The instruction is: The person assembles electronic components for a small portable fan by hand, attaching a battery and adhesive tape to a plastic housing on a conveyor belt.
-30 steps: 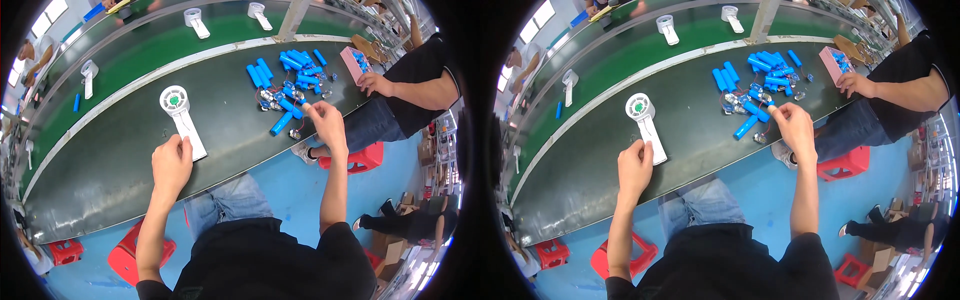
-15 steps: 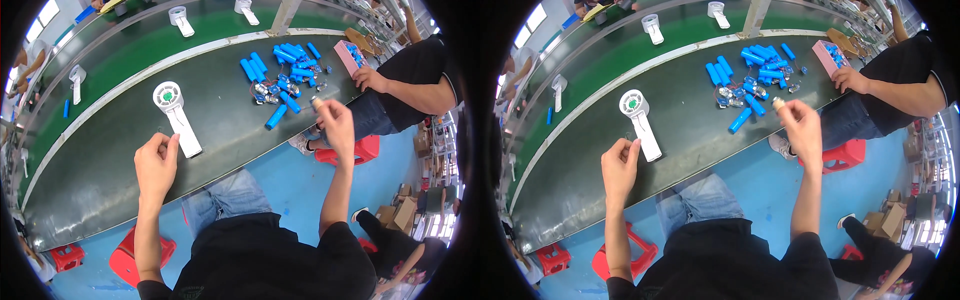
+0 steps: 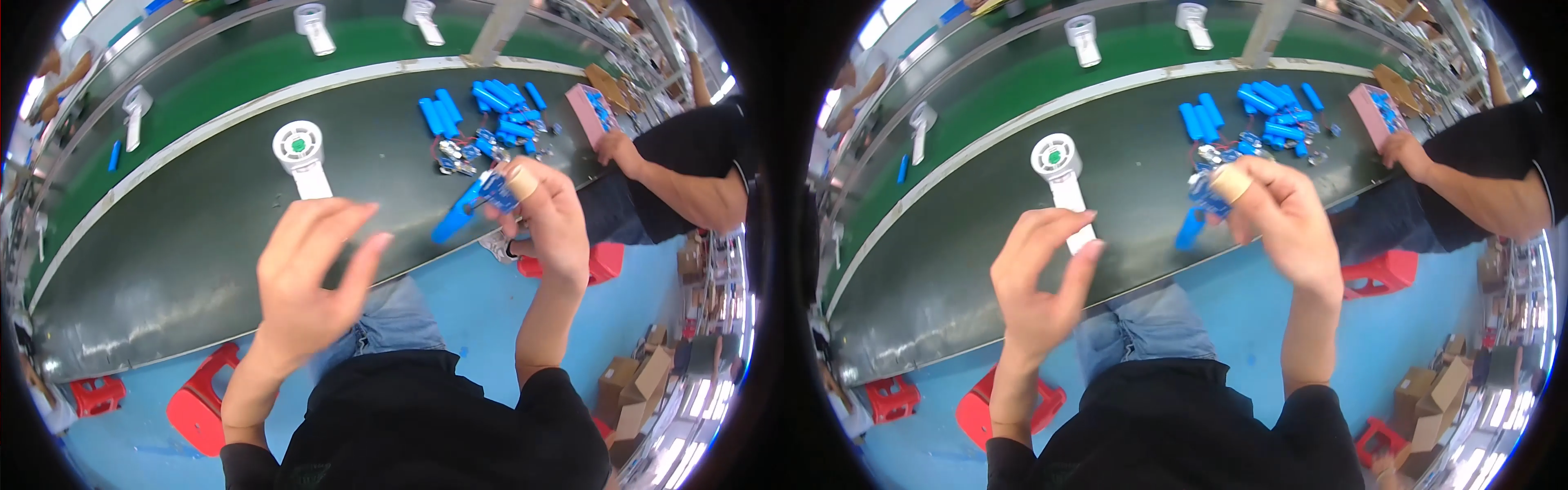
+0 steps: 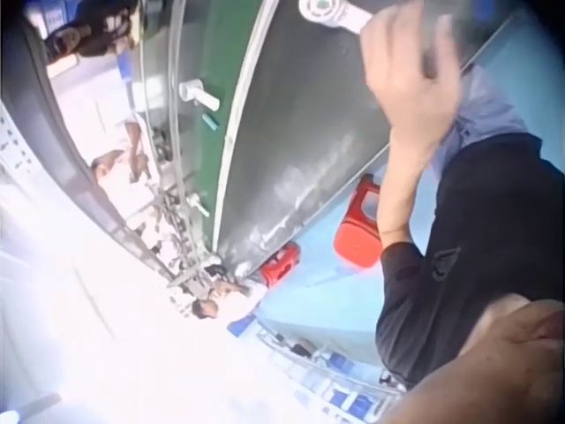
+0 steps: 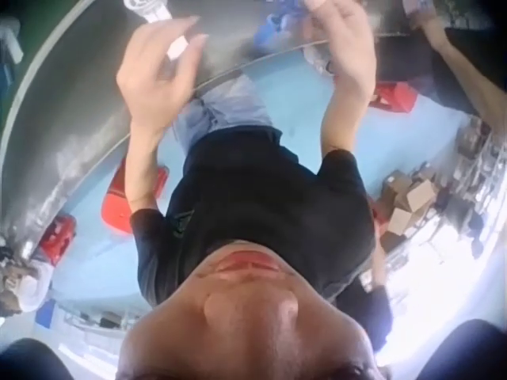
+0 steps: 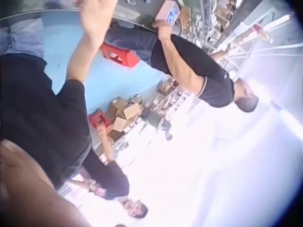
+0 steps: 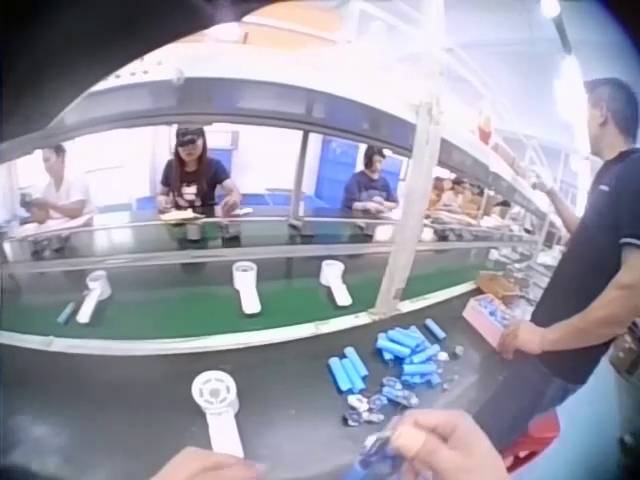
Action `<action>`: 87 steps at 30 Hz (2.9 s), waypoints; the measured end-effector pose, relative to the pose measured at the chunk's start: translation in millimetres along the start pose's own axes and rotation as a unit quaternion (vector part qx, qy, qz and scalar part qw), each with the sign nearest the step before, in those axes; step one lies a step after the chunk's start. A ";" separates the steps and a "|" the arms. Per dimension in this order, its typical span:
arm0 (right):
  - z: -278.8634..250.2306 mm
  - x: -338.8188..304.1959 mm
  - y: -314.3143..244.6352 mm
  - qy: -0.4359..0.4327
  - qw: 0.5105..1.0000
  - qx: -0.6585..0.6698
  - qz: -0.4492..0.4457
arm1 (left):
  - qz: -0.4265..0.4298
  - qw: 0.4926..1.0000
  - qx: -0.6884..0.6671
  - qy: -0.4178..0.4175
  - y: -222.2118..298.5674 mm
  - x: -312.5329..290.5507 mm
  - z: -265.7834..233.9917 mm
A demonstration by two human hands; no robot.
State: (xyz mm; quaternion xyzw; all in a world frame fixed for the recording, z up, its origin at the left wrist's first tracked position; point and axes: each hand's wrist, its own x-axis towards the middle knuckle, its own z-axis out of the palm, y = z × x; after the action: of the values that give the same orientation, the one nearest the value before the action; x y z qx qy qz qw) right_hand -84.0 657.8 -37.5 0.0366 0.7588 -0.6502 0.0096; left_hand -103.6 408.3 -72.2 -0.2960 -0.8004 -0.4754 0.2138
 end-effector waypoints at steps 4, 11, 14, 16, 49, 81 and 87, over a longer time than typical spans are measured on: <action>57.6 4.3 -3.6 -0.038 0.997 0.054 -0.041 | 0.033 0.998 0.021 0.043 10.8 2.5 9.6; 91.4 36.7 12.4 -0.121 0.971 -0.015 -0.204 | -0.003 0.991 0.082 0.109 -15.9 -12.4 -18.8; 82.1 58.4 38.4 -0.117 0.985 -0.068 -0.108 | -0.106 0.989 -0.096 0.036 -23.2 -22.6 -43.0; 83.2 70.1 59.7 -0.117 0.982 -0.103 -0.103 | -0.156 0.976 -0.146 0.036 -26.2 -20.3 -48.4; 124.3 106.5 104.8 -0.079 0.980 -0.051 -0.177 | 0.030 0.971 0.182 -0.151 -113.4 4.1 -12.3; 142.6 111.1 117.1 -0.003 0.963 -0.086 -0.256 | -0.138 0.989 0.011 -0.057 -138.7 -17.1 0.9; 139.8 111.9 117.4 -0.032 0.979 -0.039 -0.199 | -0.105 0.986 -0.104 -0.083 -143.5 -16.5 -2.3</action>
State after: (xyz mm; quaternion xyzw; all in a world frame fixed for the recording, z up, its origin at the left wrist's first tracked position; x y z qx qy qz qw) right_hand -192.2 542.3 -181.8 -0.1358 0.7752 -0.6097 -0.0944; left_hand -188.5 348.4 -172.5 -0.2696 -0.7883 -0.5493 0.0640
